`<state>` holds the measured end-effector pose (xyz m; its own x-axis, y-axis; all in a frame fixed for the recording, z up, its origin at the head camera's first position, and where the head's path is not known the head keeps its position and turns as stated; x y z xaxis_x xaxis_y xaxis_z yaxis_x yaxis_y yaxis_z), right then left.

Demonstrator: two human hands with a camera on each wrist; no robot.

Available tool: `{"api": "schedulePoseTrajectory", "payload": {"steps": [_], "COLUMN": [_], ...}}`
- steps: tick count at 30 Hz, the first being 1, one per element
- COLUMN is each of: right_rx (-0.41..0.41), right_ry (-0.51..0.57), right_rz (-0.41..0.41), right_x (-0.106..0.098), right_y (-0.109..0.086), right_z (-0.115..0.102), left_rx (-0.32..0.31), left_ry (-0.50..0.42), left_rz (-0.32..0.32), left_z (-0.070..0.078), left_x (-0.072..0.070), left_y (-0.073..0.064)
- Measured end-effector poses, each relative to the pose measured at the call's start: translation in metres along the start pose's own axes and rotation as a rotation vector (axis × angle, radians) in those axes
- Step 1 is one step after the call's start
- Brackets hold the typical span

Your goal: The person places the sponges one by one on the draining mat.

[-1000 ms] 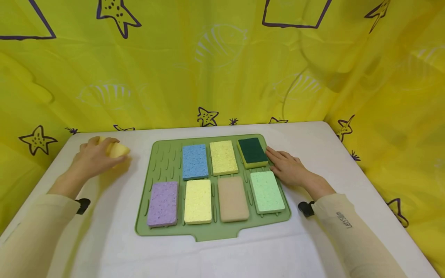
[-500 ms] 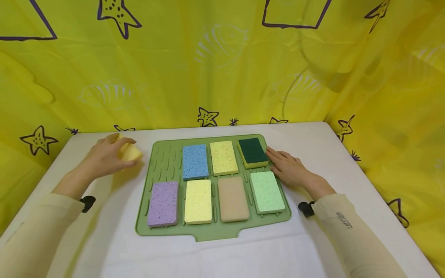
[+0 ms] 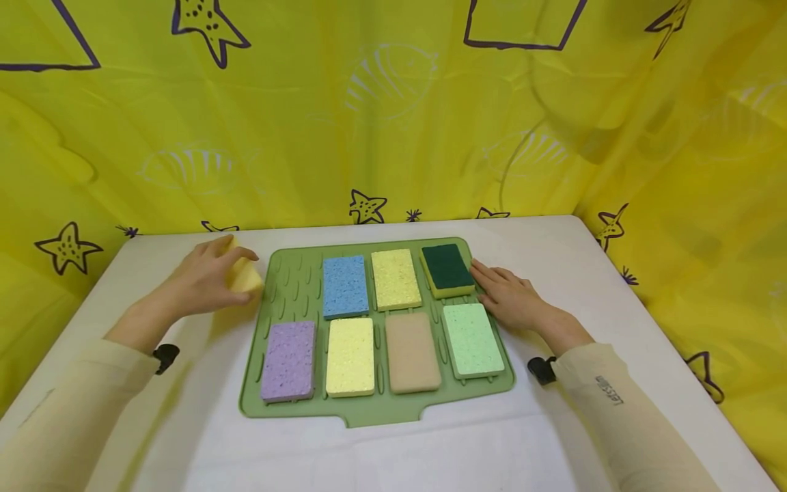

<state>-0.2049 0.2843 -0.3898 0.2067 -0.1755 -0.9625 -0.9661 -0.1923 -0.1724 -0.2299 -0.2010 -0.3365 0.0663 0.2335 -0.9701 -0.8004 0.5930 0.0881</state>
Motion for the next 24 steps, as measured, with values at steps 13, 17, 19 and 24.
{"api": "schedulePoseTrajectory", "payload": {"steps": [13,17,19,24], "right_rx": [0.013,0.013,0.013,0.014], "right_ry": [-0.005,-0.008,-0.009,-0.012], "right_rz": [-0.012,-0.009,-0.007,-0.005], "right_x": [0.002,0.002,0.002,0.003], "right_y": [0.001,0.001,0.001,0.002], "right_z": [0.001,0.002,0.002,0.003], "left_rx": [0.091,0.101,0.112,0.136], "left_ry": [-0.017,-0.036,-0.040,-0.042], "left_rz": [-0.040,-0.062,-0.069,-0.081], "left_z": [0.012,0.016,0.018,0.021], "left_x": [0.007,0.009,0.010,0.013], "left_y": [0.012,0.016,0.017,0.021]}}
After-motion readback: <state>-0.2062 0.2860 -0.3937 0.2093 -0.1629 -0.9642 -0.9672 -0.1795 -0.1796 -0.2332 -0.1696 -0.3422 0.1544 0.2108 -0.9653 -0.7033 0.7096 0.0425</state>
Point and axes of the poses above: each hand's wrist, its own y-axis towards the middle knuckle, its own x-axis out of the palm, z = x × y, the point moved 4 cm from there along y, towards the middle knuckle, and after that the axes turned 15 degrees about x, right-handed, at the moved point
